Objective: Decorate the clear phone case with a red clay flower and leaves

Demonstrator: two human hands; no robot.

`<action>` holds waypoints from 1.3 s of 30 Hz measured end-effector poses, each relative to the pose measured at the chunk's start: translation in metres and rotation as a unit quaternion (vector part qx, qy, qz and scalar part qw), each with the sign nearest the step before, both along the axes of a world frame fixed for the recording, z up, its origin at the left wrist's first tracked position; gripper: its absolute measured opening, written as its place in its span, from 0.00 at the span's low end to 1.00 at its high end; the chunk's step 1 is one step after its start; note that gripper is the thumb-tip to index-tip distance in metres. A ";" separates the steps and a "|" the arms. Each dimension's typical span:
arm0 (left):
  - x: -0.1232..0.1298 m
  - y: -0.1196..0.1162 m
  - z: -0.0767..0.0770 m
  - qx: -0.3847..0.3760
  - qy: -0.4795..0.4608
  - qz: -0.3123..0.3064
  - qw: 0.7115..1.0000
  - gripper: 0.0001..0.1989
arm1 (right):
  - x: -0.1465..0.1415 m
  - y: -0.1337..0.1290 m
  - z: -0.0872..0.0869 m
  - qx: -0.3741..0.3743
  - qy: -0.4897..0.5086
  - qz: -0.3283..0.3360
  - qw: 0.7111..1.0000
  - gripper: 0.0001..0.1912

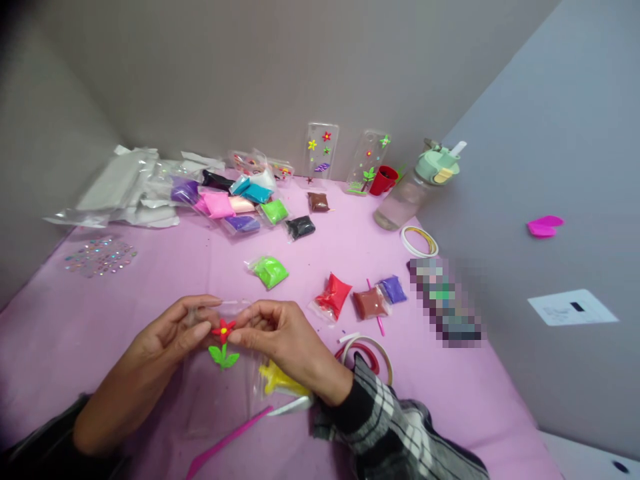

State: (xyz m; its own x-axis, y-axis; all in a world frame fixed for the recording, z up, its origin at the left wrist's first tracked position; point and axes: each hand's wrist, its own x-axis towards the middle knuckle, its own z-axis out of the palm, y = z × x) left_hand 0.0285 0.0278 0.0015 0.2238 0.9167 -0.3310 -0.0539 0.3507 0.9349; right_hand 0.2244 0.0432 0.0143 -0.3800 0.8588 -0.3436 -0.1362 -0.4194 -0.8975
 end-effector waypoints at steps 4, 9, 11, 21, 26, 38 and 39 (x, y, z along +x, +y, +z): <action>-0.001 0.000 -0.001 -0.014 -0.007 0.003 1.000 0.15 | 0.001 0.000 0.001 0.006 -0.003 -0.003 1.000 0.18; 0.001 0.000 0.000 -0.004 -0.032 0.013 0.999 0.18 | 0.000 0.000 0.003 0.003 -0.009 0.005 1.000 0.20; 0.003 0.000 0.002 -0.006 -0.042 0.023 0.999 0.20 | 0.000 0.000 0.004 -0.001 -0.006 0.010 1.000 0.21; 0.013 0.002 0.007 0.004 -0.021 0.037 0.999 0.21 | -0.002 -0.001 0.003 -0.012 -0.001 0.013 1.000 0.16; 0.014 0.000 0.002 -0.006 -0.042 0.037 0.998 0.26 | -0.001 -0.001 0.007 0.018 -0.017 0.016 1.000 0.15; 0.020 -0.001 -0.002 0.003 -0.061 0.039 0.997 0.27 | -0.004 -0.001 0.004 0.027 -0.018 -0.006 0.999 0.16; 0.021 -0.001 -0.003 0.004 -0.063 0.039 0.997 0.27 | -0.004 -0.001 0.004 0.027 -0.018 -0.008 0.999 0.16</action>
